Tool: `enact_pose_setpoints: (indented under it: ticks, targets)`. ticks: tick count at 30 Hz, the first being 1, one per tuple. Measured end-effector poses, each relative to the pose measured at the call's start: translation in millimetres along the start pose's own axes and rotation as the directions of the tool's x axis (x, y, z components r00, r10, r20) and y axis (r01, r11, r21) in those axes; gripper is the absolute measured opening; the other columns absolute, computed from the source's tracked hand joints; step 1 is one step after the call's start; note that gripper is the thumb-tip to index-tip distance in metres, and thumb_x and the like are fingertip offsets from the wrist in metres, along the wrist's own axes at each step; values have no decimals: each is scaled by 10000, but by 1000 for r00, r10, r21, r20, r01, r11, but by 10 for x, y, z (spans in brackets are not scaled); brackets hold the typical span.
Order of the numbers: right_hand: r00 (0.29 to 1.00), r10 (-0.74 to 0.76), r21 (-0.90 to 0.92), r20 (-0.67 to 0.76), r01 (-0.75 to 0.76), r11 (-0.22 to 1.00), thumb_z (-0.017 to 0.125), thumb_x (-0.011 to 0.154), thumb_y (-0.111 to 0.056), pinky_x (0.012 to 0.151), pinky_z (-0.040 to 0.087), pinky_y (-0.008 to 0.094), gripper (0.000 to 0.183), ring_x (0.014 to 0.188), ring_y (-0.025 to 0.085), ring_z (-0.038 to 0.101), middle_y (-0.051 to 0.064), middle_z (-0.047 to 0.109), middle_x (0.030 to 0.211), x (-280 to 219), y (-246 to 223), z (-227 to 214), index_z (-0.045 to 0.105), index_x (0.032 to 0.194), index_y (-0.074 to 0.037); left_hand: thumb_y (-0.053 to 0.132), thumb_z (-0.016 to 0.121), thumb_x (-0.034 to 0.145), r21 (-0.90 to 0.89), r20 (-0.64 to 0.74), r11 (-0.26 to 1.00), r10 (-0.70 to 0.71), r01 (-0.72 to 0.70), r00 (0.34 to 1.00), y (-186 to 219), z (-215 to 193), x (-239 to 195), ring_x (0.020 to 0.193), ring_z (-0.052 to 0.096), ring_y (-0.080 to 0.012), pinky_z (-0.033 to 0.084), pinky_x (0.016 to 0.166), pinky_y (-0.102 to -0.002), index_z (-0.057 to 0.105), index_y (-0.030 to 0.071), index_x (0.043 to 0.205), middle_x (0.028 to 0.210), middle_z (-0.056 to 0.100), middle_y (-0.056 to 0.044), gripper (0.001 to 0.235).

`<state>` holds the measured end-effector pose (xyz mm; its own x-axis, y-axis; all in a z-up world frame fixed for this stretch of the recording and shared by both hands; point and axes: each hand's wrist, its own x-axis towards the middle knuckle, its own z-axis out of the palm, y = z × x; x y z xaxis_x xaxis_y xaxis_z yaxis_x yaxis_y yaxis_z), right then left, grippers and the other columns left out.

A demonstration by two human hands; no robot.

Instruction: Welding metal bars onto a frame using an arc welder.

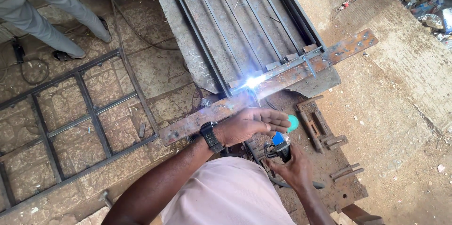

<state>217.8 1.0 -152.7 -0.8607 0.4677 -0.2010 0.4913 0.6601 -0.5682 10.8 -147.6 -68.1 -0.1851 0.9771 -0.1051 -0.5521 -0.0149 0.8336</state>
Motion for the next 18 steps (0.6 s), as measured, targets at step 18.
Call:
enact_pose_setpoints:
  ticks: [18]
  targets:
    - [1000, 8, -1, -25, -8, 1000, 923, 527, -576, 727, 573, 454, 869, 849, 295, 714, 124, 692, 943, -18, -187, -60, 677, 1183, -62, -5, 496, 988, -37, -75, 999, -19, 16, 997, 68, -110, -42, 1310, 612, -253, 498, 1119, -374, 483, -51, 1481, 1420, 615, -188, 494]
